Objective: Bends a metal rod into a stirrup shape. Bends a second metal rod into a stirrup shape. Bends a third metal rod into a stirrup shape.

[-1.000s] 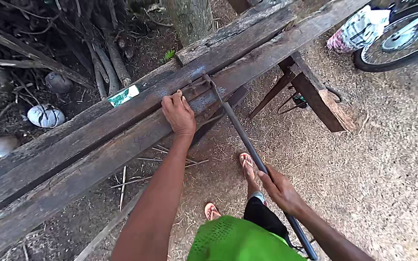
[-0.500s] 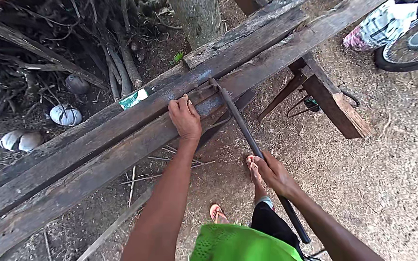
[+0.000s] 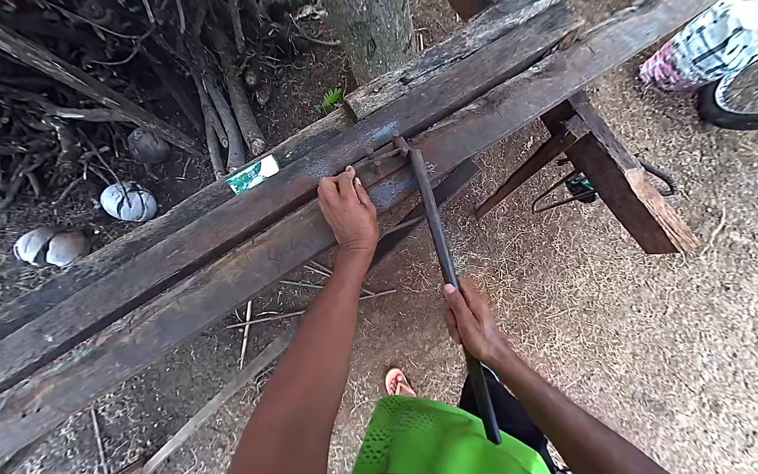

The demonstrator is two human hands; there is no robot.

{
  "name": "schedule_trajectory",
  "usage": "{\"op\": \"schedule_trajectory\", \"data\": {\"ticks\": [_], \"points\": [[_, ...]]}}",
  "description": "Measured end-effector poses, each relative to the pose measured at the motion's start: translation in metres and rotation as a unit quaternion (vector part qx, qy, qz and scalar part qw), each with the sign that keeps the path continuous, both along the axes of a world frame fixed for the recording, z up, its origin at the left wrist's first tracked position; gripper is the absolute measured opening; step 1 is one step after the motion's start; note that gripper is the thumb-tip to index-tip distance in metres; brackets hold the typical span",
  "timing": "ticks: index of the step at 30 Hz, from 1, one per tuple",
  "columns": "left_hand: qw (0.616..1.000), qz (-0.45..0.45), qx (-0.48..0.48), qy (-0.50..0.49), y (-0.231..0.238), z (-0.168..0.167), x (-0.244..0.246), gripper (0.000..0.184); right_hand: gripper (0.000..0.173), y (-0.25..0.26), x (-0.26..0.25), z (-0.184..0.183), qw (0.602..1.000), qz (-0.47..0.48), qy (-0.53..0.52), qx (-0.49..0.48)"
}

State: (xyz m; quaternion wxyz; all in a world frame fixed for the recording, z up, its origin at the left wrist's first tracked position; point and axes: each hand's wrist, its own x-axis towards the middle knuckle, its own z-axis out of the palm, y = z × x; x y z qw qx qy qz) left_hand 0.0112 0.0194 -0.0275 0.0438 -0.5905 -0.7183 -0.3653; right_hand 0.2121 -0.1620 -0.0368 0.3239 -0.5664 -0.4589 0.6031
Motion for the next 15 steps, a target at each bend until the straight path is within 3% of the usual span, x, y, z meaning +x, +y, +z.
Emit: {"op": "schedule_trajectory", "data": {"ticks": [7, 13, 15], "points": [[1.000, 0.009, -0.001, 0.002, 0.000, 0.000, 0.001, 0.029, 0.036, -0.007, -0.032, -0.003, 0.995, -0.039, 0.090, -0.013], [1.000, 0.007, -0.001, 0.005, 0.000, 0.001, 0.003, 0.029, 0.034, -0.015, -0.112, -0.002, 0.965, -0.137, 0.223, -0.021], [1.000, 0.002, -0.004, 0.003, 0.000, 0.001, 0.001, 0.029, 0.035, -0.015, -0.117, 0.005, 0.958, -0.145, 0.244, -0.027]]}}
